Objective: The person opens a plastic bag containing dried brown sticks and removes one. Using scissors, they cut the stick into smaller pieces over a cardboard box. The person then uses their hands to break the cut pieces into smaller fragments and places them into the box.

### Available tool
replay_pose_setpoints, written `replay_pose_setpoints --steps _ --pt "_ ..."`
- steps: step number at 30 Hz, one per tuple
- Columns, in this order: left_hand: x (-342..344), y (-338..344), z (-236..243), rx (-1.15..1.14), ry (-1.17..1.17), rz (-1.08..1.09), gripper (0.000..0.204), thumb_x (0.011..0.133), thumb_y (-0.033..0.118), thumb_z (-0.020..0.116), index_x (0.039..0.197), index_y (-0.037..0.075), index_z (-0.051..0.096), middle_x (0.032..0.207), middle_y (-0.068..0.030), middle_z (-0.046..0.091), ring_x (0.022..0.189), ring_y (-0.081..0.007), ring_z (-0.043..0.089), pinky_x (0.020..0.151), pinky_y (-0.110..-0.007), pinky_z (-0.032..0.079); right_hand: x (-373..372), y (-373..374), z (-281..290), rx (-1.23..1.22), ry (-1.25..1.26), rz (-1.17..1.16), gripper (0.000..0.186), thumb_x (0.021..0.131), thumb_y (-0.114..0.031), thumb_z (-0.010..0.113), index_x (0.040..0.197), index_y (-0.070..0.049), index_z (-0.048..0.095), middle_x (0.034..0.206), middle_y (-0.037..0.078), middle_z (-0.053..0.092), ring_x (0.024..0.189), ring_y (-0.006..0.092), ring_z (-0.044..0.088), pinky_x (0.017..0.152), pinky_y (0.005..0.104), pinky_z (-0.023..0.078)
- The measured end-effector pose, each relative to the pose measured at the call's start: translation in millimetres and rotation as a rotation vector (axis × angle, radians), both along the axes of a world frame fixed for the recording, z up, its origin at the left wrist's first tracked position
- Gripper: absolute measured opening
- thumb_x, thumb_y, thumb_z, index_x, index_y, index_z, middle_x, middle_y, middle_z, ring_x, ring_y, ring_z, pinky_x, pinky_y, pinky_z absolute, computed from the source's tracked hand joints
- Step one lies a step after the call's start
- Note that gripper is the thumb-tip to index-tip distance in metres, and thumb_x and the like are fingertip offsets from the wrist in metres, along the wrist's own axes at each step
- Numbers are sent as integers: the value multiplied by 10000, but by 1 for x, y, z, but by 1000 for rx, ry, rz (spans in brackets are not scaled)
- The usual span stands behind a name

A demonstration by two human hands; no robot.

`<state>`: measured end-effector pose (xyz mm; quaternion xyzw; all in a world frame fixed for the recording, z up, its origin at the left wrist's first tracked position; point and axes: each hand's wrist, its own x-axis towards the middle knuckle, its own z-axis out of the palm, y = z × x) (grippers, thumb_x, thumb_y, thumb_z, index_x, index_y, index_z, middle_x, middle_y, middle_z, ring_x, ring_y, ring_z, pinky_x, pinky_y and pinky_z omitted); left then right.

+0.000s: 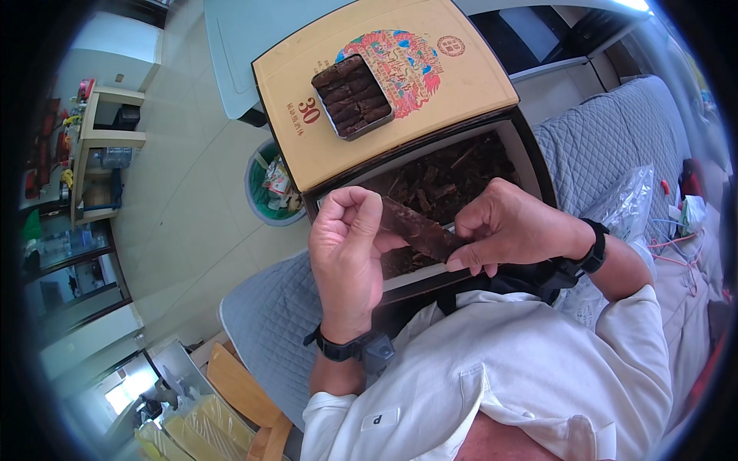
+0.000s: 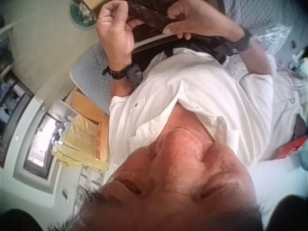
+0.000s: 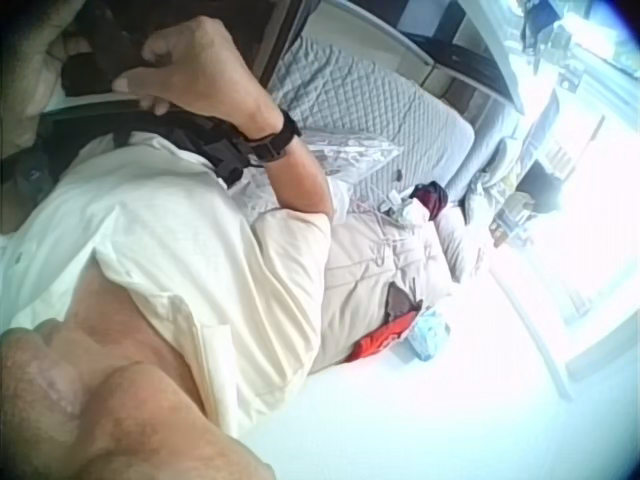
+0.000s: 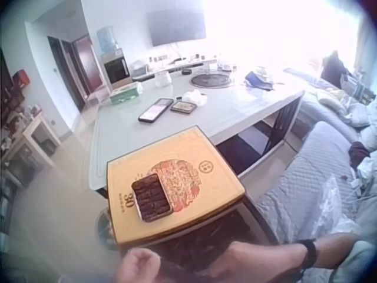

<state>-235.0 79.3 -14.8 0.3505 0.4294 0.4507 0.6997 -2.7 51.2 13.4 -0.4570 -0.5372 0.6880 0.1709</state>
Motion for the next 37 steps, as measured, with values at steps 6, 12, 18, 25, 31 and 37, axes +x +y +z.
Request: replay_pose_setpoints --steps 6,12,18,25,31,37 --pt "-1 1 3 -28 -8 36 103 1029 121 644 1084 45 604 890 -1 652 755 -79 654 632 -280 617 2 -2 1 12 18 20 276 923 -147 779 763 45 664 669 59 695 596 104 690 526 240 525" --pt "-4 3 6 -51 -31 45 96 1027 122 648 1079 52 608 873 15 642 747 -74 650 626 -274 616 3 -4 -7 94 87 18 191 946 -92 748 836 55 697 714 63 722 659 115 731 575 229 555" --pt "-7 2 9 -32 -25 33 95 1028 126 645 1084 58 610 884 2 649 748 -80 658 627 -269 609 4 -5 -7 120 53 -38 148 926 -65 730 862 65 699 705 70 704 651 122 713 587 258 553" --pt "-13 -14 22 379 -63 -283 124 942 114 750 954 27 662 869 -91 692 788 -210 685 687 -335 577 3 -6 -21 202 130 -213 90 947 -20 684 987 39 738 797 56 726 706 92 707 601 234 548" --pt "-11 -13 29 793 88 -578 272 696 63 909 943 83 796 868 -42 678 775 -208 597 679 -310 472 5 -5 -17 99 335 -366 142 965 8 640 1066 35 736 895 26 732 745 88 702 615 217 559" --pt "-15 -20 15 435 46 -365 278 815 150 873 1068 90 772 1019 -51 673 864 -236 602 793 -307 486 5 -5 -21 157 404 -361 198 962 31 623 1127 28 733 930 41 735 774 75 695 633 224 575"
